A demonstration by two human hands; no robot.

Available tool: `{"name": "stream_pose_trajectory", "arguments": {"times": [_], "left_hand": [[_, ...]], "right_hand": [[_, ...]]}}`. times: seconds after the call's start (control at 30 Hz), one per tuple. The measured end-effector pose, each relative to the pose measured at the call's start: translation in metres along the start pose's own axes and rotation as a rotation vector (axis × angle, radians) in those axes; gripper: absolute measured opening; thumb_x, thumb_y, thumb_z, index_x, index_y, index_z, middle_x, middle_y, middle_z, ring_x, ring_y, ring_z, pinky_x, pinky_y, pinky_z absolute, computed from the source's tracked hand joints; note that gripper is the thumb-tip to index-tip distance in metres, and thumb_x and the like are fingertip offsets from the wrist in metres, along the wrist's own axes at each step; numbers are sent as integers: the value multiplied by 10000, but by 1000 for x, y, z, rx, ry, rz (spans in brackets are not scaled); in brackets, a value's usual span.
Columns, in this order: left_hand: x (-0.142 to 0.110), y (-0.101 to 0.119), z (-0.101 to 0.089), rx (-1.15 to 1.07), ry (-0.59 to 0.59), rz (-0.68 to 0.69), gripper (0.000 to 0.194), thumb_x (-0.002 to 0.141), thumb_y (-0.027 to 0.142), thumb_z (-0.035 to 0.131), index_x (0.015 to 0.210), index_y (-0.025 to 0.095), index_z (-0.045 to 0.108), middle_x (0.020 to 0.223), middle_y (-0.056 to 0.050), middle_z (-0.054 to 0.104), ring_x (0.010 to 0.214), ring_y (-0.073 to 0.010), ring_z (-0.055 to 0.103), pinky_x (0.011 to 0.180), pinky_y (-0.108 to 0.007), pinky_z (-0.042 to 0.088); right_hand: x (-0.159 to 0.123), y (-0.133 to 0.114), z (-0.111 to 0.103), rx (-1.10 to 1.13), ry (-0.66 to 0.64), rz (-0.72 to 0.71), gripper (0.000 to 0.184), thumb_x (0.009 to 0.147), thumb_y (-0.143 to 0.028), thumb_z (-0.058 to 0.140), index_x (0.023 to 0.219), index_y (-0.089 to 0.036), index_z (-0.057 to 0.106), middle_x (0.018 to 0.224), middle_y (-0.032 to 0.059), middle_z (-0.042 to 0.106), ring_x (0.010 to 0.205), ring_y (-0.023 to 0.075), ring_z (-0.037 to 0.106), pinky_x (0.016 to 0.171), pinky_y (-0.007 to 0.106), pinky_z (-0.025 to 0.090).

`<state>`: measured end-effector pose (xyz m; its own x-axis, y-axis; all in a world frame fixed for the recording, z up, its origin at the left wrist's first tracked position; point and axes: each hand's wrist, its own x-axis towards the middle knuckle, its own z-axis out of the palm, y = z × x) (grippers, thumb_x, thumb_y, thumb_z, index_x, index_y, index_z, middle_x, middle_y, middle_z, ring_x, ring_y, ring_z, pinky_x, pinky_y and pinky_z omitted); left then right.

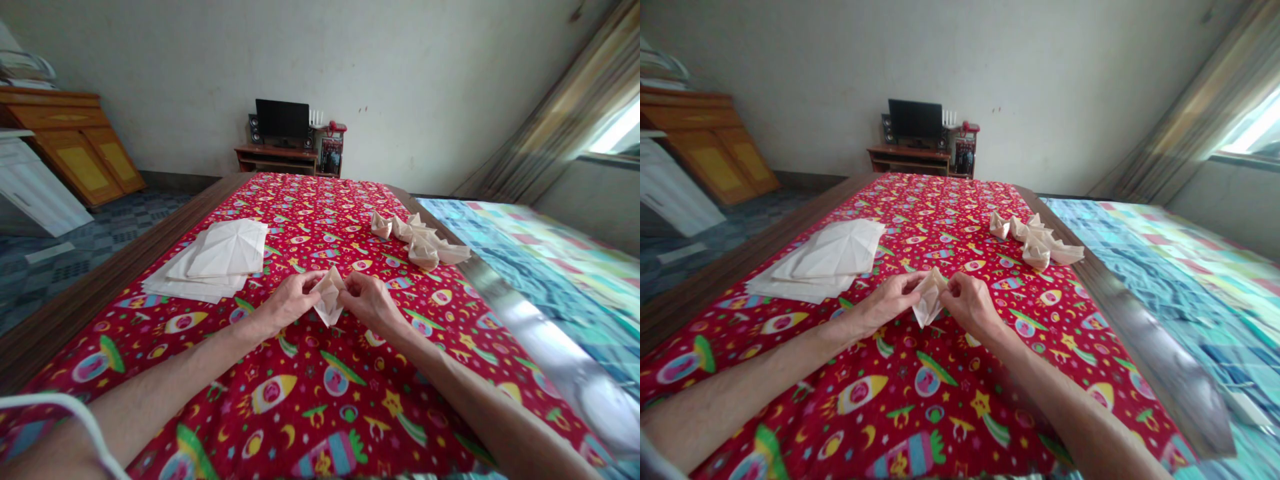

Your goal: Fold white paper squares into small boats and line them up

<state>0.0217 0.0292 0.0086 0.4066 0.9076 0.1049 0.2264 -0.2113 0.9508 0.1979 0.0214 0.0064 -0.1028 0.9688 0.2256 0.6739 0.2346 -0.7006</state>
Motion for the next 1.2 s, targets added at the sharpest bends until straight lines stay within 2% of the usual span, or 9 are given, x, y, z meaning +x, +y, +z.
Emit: {"name": "stream_pose_trajectory", "arguments": {"times": [0.1, 0.23, 0.3, 0.5, 0.83, 0.93, 1.0, 1.07, 1.2], "left_hand": [[0, 1, 1, 11, -2, -12, 463, 719, 158, 491, 1167, 135, 606, 1029, -47, 707, 928, -210, 661, 802, -290, 521], [1, -2, 0, 104, 31, -7, 419, 734, 198, 523, 1133, 128, 628, 994, -50, 712, 876, -217, 667, 746, -279, 525], [2, -4, 0, 138, 16, 12, 397, 751, 230, 540, 1126, 144, 635, 977, -38, 715, 858, -213, 669, 724, -269, 524], [4, -8, 1, 93, 30, 20, 420, 786, 284, 537, 1176, 147, 611, 1100, -51, 683, 977, -218, 642, 791, -271, 515], [-4, 10, -1, 16, -3, 36, 458, 844, 375, 496, 1238, 150, 561, 1188, -79, 634, 1090, -238, 579, 888, -321, 475], [-6, 5, -1, 22, 23, -20, 508, 886, 435, 432, 1310, 159, 482, 1015, -77, 676, 834, -183, 635, 688, -263, 501], [-6, -3, 0, 11, 22, -48, 533, 890, 450, 421, 1342, 167, 435, 865, -46, 666, 623, -127, 579, 550, -226, 455], [-5, -10, 1, -9, 17, -28, 523, 873, 416, 444, 1331, 163, 440, 881, -39, 644, 556, -91, 522, 498, -199, 421], [-3, -11, 3, 69, 23, -19, 435, 813, 273, 456, 1212, 131, 557, 936, -50, 636, 539, -62, 496, 479, -165, 407]], "right_hand": [[-3, 0, 0, -23, 9, -28, 59, 717, -212, 525, 671, -193, 555, 557, -38, 553, 514, 104, 495, 497, 199, 361], [-12, -3, -5, -113, 177, -328, 260, 810, -248, 529, 1061, -202, 582, 897, 60, 663, 833, 192, 609, 723, 289, 465], [-17, -5, -9, -164, 192, -437, 280, 868, -279, 498, 1124, -204, 583, 966, 84, 662, 888, 199, 610, 775, 301, 461], [-21, -6, -8, -197, 50, -367, 236, 903, -298, 478, 1021, -245, 675, 812, 38, 699, 645, 142, 622, 583, 223, 429], [-15, 0, -11, -84, 17, -347, 191, 866, -253, 530, 873, -236, 720, 756, 6, 702, 632, 123, 618, 598, 207, 451], [-4, 2, -36, -150, 109, -354, 192, 856, -256, 535, 874, -227, 724, 797, 17, 715, 661, 136, 635, 613, 225, 464], [10, 7, -64, -269, 229, -349, 205, 855, -270, 527, 863, -233, 729, 798, 20, 716, 652, 143, 633, 607, 241, 457], [28, 17, -97, -432, 283, -327, 200, 842, -288, 549, 860, -227, 738, 772, 34, 713, 612, 138, 612, 588, 246, 433], [66, 46, -159, -619, 215, -190, 166, 789, -206, 618, 820, -121, 757, 694, 91, 702, 557, 80, 555, 557, 231, 355]]}}
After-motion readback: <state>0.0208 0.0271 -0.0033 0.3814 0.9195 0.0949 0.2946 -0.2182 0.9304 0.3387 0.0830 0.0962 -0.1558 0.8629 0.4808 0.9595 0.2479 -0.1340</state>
